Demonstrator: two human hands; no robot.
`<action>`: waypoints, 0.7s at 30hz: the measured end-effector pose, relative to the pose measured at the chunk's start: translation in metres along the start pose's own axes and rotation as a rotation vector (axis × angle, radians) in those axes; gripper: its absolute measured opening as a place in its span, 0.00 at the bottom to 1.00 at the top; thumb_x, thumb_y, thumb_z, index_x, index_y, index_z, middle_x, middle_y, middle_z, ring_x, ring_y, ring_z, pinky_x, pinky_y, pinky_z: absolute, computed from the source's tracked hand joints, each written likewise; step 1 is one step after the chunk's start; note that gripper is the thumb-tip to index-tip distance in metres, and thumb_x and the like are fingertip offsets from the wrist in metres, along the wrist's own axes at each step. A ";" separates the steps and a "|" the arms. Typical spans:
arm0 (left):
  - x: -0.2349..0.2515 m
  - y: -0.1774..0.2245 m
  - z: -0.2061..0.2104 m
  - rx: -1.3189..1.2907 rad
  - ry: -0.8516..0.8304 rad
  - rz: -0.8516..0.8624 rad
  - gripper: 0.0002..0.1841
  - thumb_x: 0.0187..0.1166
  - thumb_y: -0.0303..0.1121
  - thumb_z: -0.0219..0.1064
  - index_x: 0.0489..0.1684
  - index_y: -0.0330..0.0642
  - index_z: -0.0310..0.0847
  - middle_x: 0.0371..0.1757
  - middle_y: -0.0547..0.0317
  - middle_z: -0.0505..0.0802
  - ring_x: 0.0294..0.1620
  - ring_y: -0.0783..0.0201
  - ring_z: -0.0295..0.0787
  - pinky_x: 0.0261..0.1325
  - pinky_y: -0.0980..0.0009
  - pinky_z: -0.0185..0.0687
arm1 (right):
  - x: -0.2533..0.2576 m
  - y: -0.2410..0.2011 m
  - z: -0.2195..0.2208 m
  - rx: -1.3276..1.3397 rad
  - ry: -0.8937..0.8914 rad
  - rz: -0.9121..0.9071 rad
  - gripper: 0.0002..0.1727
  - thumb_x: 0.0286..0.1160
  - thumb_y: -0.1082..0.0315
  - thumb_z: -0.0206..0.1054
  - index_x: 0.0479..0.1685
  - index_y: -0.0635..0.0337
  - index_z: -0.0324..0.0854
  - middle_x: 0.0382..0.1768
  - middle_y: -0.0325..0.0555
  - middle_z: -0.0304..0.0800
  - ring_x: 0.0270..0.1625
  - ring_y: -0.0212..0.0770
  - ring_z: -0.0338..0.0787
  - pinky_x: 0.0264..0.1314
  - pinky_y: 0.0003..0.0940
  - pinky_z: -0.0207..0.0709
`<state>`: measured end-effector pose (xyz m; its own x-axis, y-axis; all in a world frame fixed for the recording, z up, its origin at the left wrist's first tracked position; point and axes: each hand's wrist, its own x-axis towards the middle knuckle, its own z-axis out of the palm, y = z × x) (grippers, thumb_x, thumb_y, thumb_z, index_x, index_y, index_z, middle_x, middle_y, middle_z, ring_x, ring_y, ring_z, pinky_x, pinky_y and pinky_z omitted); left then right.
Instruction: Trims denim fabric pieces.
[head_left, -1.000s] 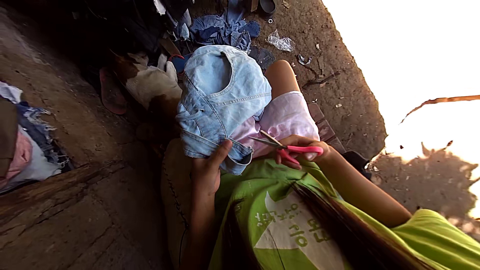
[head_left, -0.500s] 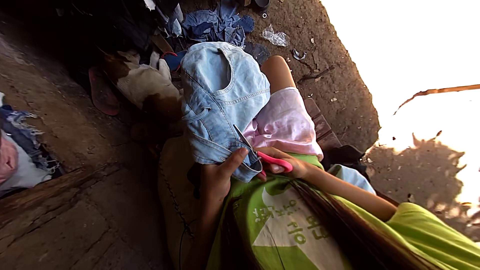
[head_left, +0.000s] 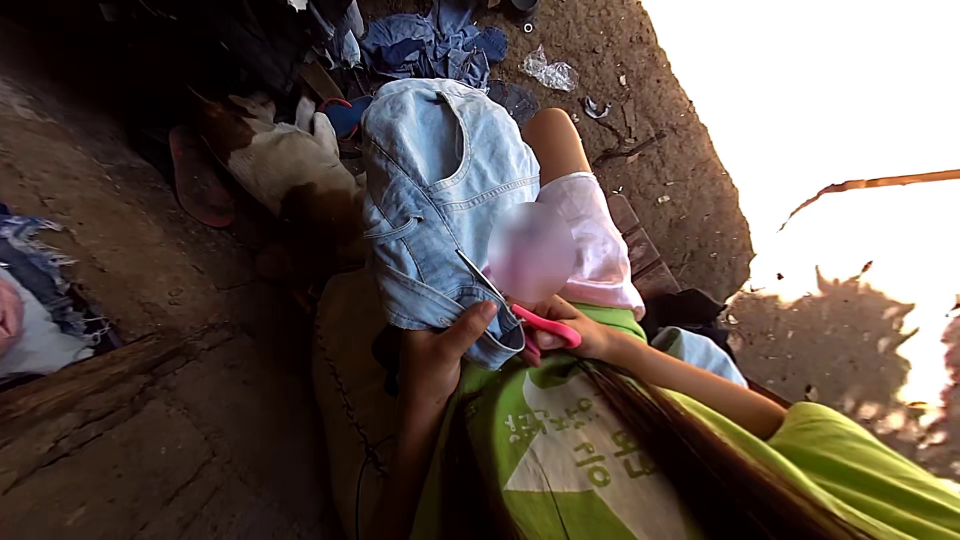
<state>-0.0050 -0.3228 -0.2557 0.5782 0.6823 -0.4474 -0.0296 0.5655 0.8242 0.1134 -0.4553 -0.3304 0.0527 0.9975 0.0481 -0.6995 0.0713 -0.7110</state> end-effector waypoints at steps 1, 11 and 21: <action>0.000 -0.001 0.001 0.000 -0.001 -0.006 0.21 0.56 0.16 0.77 0.48 0.42 0.84 0.38 0.66 0.97 0.41 0.73 0.95 0.52 0.72 0.93 | 0.001 0.000 0.000 -0.009 0.004 -0.001 0.19 0.83 0.44 0.63 0.49 0.49 0.80 0.30 0.19 0.85 0.33 0.13 0.83 0.36 0.12 0.76; 0.001 -0.016 0.012 0.122 0.158 0.137 0.10 0.80 0.24 0.63 0.56 0.44 0.78 0.41 0.73 0.94 0.46 0.76 0.93 0.56 0.74 0.90 | 0.003 -0.004 0.009 -0.095 0.102 -0.012 0.21 0.84 0.41 0.59 0.48 0.49 0.79 0.30 0.20 0.84 0.35 0.15 0.83 0.40 0.14 0.76; -0.001 -0.027 0.024 -0.108 0.237 0.215 0.15 0.71 0.22 0.71 0.54 0.42 0.76 0.37 0.65 0.95 0.39 0.72 0.95 0.47 0.70 0.93 | -0.002 -0.012 0.023 -0.015 0.090 0.031 0.23 0.83 0.37 0.58 0.45 0.47 0.78 0.29 0.23 0.86 0.33 0.18 0.85 0.38 0.15 0.78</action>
<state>0.0149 -0.3501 -0.2684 0.3441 0.8727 -0.3465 -0.2240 0.4347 0.8723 0.1053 -0.4577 -0.3058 0.0961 0.9947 -0.0369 -0.6909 0.0400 -0.7218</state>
